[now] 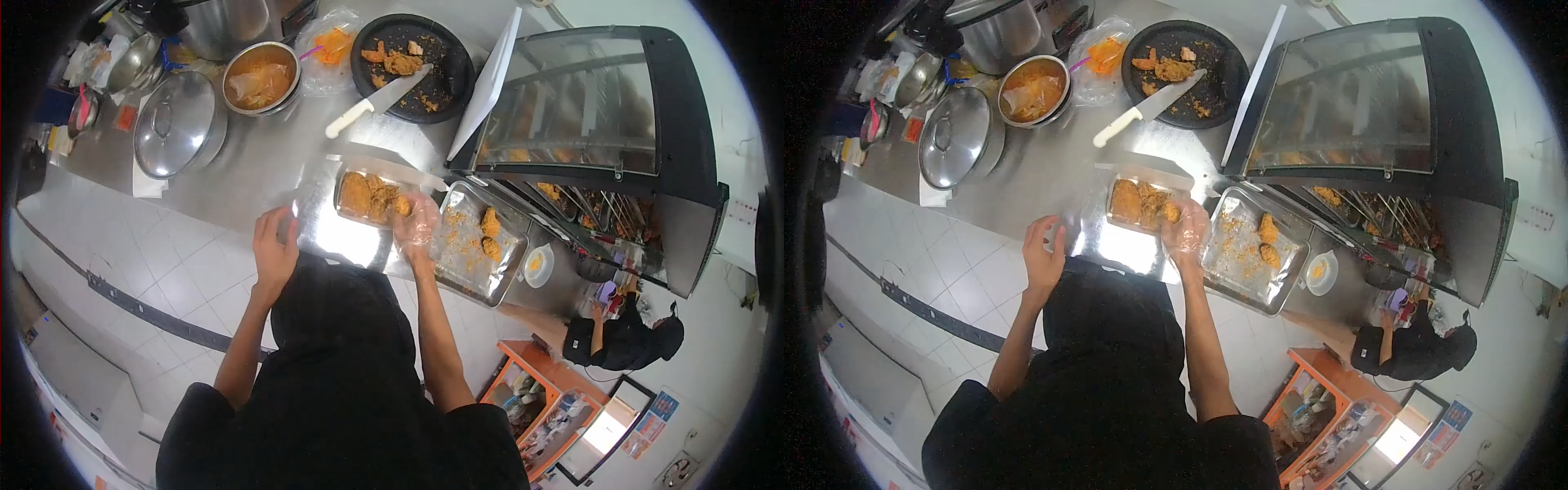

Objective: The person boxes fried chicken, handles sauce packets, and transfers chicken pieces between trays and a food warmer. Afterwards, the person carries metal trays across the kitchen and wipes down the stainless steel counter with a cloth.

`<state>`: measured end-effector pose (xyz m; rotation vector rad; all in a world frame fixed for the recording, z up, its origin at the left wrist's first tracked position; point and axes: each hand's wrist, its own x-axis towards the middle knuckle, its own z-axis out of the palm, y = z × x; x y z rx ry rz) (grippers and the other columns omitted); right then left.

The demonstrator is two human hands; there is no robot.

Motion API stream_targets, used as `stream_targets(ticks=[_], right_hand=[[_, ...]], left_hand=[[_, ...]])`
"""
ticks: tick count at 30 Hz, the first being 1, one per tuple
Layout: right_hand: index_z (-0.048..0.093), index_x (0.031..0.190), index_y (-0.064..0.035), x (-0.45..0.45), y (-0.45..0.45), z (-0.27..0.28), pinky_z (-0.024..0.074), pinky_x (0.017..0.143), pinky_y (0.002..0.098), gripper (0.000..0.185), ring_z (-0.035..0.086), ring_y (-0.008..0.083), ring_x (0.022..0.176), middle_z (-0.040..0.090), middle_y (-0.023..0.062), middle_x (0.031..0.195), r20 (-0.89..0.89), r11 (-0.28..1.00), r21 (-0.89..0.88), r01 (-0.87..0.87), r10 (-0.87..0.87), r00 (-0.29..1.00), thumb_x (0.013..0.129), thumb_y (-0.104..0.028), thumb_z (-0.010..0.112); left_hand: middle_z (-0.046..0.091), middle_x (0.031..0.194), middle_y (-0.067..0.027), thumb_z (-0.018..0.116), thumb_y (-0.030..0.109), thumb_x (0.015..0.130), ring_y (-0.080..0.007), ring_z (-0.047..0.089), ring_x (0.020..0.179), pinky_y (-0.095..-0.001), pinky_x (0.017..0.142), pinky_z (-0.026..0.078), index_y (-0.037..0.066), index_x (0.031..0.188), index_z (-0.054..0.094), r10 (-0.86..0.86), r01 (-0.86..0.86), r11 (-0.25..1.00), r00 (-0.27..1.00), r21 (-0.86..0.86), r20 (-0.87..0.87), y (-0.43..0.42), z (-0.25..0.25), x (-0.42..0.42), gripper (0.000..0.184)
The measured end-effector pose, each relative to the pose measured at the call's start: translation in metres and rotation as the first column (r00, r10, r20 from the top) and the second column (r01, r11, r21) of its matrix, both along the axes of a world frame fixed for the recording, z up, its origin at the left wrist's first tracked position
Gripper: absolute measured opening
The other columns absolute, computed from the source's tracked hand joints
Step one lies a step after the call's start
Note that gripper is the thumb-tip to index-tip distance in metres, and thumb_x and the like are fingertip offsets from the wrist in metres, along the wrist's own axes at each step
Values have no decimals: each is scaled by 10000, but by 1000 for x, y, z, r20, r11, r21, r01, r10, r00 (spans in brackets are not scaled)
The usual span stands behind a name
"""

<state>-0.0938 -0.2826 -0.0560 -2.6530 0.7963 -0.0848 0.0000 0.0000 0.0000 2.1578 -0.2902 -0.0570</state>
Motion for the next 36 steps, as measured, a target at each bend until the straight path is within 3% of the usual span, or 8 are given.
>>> stream_targets(ticks=[5, 9, 11, 14, 18, 23, 27, 36], right_hand=[[594, 1210, -18, 7, 14, -24, 492, 903, 396, 418, 631, 240, 976, 661, 157, 1071, 406, 826, 562, 42, -320, 856, 818, -136, 677], [575, 1227, 3, 4, -4, -10, 501, 888, 335, 397, 620, 195, 981, 666, 125, 1060, 331, 635, 770, 60, -479, 813, 845, -88, 634], [568, 1216, -8, 10, -5, 27, 478, 942, 310, 346, 617, 208, 1032, 649, 118, 1124, 21, 70, 997, 37, -687, 726, 883, -92, 608], [566, 1225, -22, -7, -23, 6, 488, 977, 381, 360, 597, 272, 1095, 629, 147, 1161, -105, -398, 874, -279, -716, 690, 884, -131, 611], [556, 1218, -6, 9, 1, 56, 444, 1005, 570, 367, 506, 401, 1201, 547, 208, 1256, -160, -612, 621, -489, -710, 686, 904, -193, 584], [478, 1302, -61, 27, 19, 111, 538, 905, 434, 456, 566, 332, 1145, 544, 168, 1227, -85, -520, 725, -451, -718, 690, 903, -235, 614], [425, 1342, -55, 29, 40, 203, 559, 817, 369, 592, 629, 300, 1043, 566, 173, 1215, 182, -56, 959, -277, -627, 758, 839, -184, 708], [419, 1301, -109, -17, 68, 278, 548, 820, 471, 699, 583, 370, 1069, 559, 230, 1125, 279, -86, 916, -391, -565, 777, 725, -123, 814]], left_hand=[[629, 1055, -171, 638, 62, 865, -351, 590, 979, -407, 860, 470, 8, 1081, 618, -7, 6, 999, 1000, 37, 28, 17, 2, 10, 224], [630, 1061, -167, 639, 62, 866, -346, 593, 980, -400, 849, 473, 11, 1082, 619, -25, 25, 999, 1000, 33, -3, 13, 2, 5, 222], [630, 1065, -163, 636, 63, 872, -339, 597, 981, -392, 837, 476, 15, 1078, 619, -33, 33, 999, 999, 30, 1, 10, -1, 3, 213], [629, 1067, -159, 630, 58, 874, -332, 600, 975, -387, 817, 482, 16, 1073, 619, -48, 49, 998, 999, 47, -12, 3, -1, 1, 203], [631, 1064, -157, 626, 59, 878, -330, 602, 970, -387, 798, 486, 15, 1071, 618, -78, 80, 996, 996, 44, -45, 1, -4, 0, 198], [634, 1060, -149, 643, 53, 873, -300, 610, 950, -377, 715, 500, 31, 1072, 622, -81, 89, 991, 994, 102, -79, 2, -3, -2, 201], [636, 1071, -136, 663, 27, 856, -281, 615, 927, -358, 671, 504, 47, 1067, 626, -101, 110, 978, 993, 180, -58, 12, -21, -1, 216], [642, 1087, -123, 666, 53, 867, -266, 627, 924, -352, 656, 506, 66, 1061, 636, -84, 126, 958, 982, 259, -168, 13, -41, -10, 197]])
